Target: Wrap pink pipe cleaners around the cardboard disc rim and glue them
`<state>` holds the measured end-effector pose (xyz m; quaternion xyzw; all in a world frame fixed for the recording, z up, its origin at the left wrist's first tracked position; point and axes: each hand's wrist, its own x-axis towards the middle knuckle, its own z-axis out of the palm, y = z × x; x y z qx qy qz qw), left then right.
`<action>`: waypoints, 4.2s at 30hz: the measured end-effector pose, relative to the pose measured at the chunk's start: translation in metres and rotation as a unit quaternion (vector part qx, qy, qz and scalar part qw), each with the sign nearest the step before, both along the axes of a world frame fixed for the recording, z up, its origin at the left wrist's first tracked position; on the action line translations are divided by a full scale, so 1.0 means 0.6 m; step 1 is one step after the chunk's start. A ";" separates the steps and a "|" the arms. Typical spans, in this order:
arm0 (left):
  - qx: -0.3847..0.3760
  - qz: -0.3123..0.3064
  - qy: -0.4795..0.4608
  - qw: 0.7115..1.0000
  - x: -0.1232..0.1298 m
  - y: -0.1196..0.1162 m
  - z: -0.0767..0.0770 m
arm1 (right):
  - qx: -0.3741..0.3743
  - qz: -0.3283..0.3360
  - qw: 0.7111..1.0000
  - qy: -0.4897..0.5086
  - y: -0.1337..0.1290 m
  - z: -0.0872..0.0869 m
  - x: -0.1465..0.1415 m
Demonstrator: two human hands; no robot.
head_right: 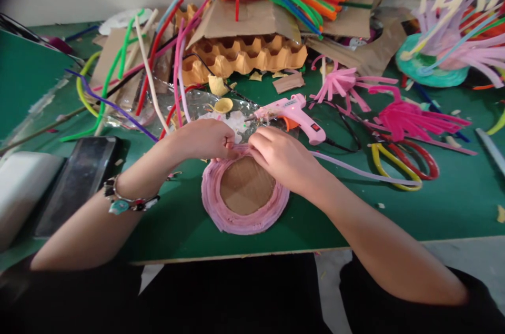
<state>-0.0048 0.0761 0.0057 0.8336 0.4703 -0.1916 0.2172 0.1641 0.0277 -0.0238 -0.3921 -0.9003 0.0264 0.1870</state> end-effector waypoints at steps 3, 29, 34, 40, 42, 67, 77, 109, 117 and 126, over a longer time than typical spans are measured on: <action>0.000 0.005 -0.009 1.000 -0.001 0.003 -0.003 | 0.001 -0.011 1.000 0.003 -0.001 0.004 0.006; -0.019 0.018 -0.044 0.999 -0.003 0.006 -0.006 | -0.057 0.045 0.997 0.012 -0.023 -0.014 0.037; -0.021 0.020 -0.041 0.999 -0.002 0.006 -0.005 | -0.061 0.048 0.997 0.001 -0.022 -0.016 0.041; -0.040 0.026 -0.043 0.998 -0.002 0.008 -0.005 | -0.023 0.058 0.996 -0.061 -0.022 -0.010 0.042; -0.047 0.028 -0.045 0.997 -0.003 0.009 -0.006 | -0.012 0.066 0.994 -0.082 -0.022 -0.008 0.043; 0.053 -0.157 -0.107 0.980 0.039 0.006 0.003 | 0.007 0.081 0.996 -0.049 -0.024 -0.017 0.054; 0.068 -0.132 -0.014 0.989 0.055 -0.004 0.018 | -0.003 0.072 0.997 0.001 -0.023 -0.023 0.053; 0.101 -0.071 -0.033 0.992 0.020 -0.044 0.010 | -0.032 0.027 0.998 -0.042 -0.027 0.007 0.051; 0.108 -0.115 -0.168 0.973 0.023 -0.037 0.005 | -0.052 0.020 0.997 -0.052 -0.026 0.009 0.048; 0.044 -0.117 -0.178 0.976 0.038 -0.023 -0.010 | -0.075 0.005 0.996 -0.055 -0.024 0.009 0.045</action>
